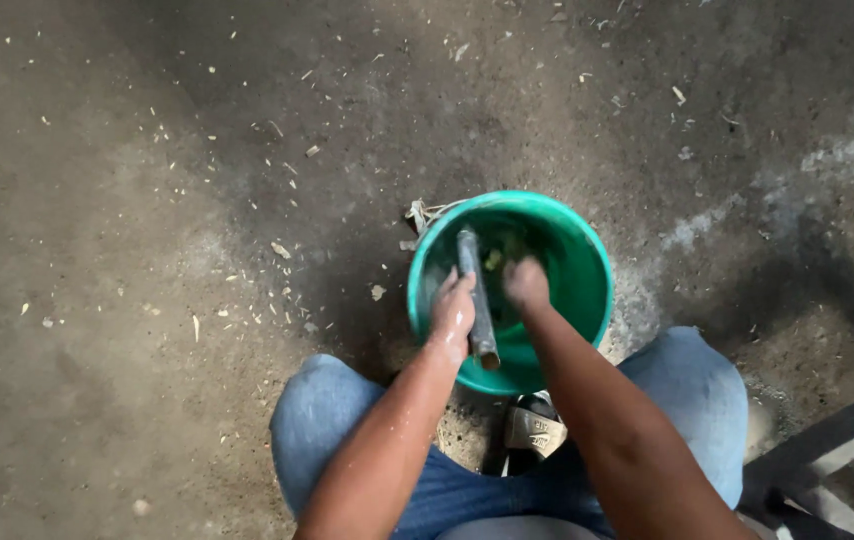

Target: The person sands a large, white car hood using a sanding block and a yellow cloth. They move across the surface, smoothing the material and wiping away dust. The person then walks to a green bucket, rinses the sanding block and cloth in the water, and wrings them out.

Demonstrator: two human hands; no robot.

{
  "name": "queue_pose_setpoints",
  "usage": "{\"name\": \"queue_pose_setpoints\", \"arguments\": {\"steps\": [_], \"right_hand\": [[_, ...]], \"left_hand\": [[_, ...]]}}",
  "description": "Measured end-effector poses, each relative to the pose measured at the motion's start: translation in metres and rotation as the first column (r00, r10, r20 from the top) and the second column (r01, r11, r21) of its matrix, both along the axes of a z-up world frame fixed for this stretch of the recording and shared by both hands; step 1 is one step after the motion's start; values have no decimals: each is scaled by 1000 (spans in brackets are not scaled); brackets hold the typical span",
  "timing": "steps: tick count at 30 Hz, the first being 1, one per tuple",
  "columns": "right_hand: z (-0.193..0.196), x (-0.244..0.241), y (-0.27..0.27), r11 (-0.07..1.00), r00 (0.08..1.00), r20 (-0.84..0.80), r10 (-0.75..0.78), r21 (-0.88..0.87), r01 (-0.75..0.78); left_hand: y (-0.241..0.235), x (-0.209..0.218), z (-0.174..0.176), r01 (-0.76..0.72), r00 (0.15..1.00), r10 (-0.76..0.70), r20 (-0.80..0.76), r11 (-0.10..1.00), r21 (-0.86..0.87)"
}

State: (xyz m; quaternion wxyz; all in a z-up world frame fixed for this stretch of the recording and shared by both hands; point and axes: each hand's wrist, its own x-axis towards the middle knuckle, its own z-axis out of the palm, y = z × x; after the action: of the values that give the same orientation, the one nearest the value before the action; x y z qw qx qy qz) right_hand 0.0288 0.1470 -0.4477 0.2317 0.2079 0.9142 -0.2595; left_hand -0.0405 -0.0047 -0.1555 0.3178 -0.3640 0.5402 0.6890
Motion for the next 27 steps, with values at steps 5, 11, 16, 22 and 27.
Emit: {"name": "queue_pose_setpoints", "arguments": {"steps": [5, 11, 16, 22, 27], "right_hand": [[9, 7, -20, 965, 955, 144, 260, -62, -253], [275, -56, 1, 910, 977, 200, 76, -414, 14], [446, -62, 29, 835, 1000, 20, 6, -550, 6], [460, -36, 54, 789, 951, -76, -300, -580, 202], [456, -36, 69, 777, 882, -152, -445, -556, 296]], "left_hand": [[-9, 5, -31, 43, 992, -63, -108, 983, -180], [-6, -9, -12, 102, 995, -98, 34, 976, -191], [1, -20, -7, 38, 999, -38, 1, 995, -91], [-5, -28, 12, 137, 991, -134, -26, 977, 164], [-9, -36, 36, 186, 982, -179, -60, 864, 467]]}}
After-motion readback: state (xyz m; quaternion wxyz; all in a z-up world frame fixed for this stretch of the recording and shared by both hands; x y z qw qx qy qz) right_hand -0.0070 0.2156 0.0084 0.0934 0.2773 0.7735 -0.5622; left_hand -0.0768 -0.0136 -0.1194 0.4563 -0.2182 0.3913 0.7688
